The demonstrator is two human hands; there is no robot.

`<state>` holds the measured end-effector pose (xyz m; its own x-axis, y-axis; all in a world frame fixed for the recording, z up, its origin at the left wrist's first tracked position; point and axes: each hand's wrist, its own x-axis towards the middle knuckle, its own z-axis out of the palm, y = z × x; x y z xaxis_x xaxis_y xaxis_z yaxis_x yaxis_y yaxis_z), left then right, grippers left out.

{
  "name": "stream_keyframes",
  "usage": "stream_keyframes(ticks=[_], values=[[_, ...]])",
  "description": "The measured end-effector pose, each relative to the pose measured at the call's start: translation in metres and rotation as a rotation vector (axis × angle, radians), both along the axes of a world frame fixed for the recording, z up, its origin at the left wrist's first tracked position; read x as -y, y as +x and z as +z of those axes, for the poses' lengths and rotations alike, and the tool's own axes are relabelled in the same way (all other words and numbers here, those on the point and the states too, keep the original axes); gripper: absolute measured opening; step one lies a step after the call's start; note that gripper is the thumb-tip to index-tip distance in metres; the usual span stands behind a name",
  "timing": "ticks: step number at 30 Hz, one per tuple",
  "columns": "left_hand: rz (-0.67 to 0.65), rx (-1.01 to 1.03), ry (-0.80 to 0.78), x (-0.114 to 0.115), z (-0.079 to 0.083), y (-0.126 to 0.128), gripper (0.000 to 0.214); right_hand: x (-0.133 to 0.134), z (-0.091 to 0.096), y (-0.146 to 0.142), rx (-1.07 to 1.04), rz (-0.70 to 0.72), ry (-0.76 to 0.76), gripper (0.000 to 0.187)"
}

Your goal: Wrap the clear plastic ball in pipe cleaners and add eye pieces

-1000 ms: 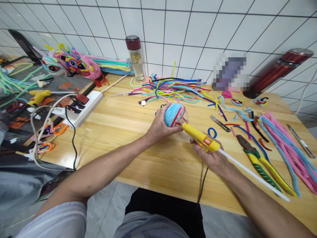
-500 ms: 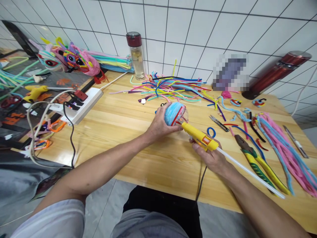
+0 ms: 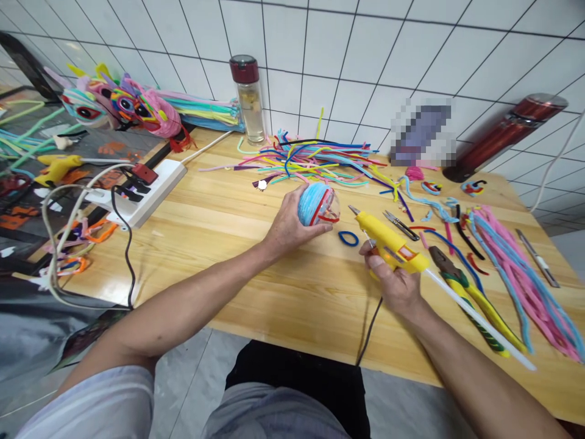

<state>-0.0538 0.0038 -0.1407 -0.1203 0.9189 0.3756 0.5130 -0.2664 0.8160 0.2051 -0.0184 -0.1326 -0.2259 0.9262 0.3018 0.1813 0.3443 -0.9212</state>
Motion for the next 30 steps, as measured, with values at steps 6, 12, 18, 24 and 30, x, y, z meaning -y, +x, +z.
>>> stream_keyframes(ticks=[6,12,18,24,30], values=[[0.055,-0.157,0.096,-0.006,0.002,-0.007,0.096,-0.007,0.005,-0.005,-0.112,-0.092,-0.007,0.032],[0.076,-0.280,0.318,0.017,0.024,-0.001,0.066,-0.014,0.010,-0.006,-0.217,-0.189,0.003,0.032],[-0.301,-0.608,0.179,0.036,0.020,0.044,0.022,-0.020,0.014,-0.005,-0.308,-0.235,0.033,0.030],[-0.265,-0.736,-0.185,0.007,0.018,0.085,0.022,-0.019,0.016,-0.005,-0.243,-0.199,0.007,0.029],[-0.254,-0.552,-0.177,0.001,0.019,0.085,0.013,-0.017,0.014,-0.004,-0.231,-0.159,0.012,0.024]])
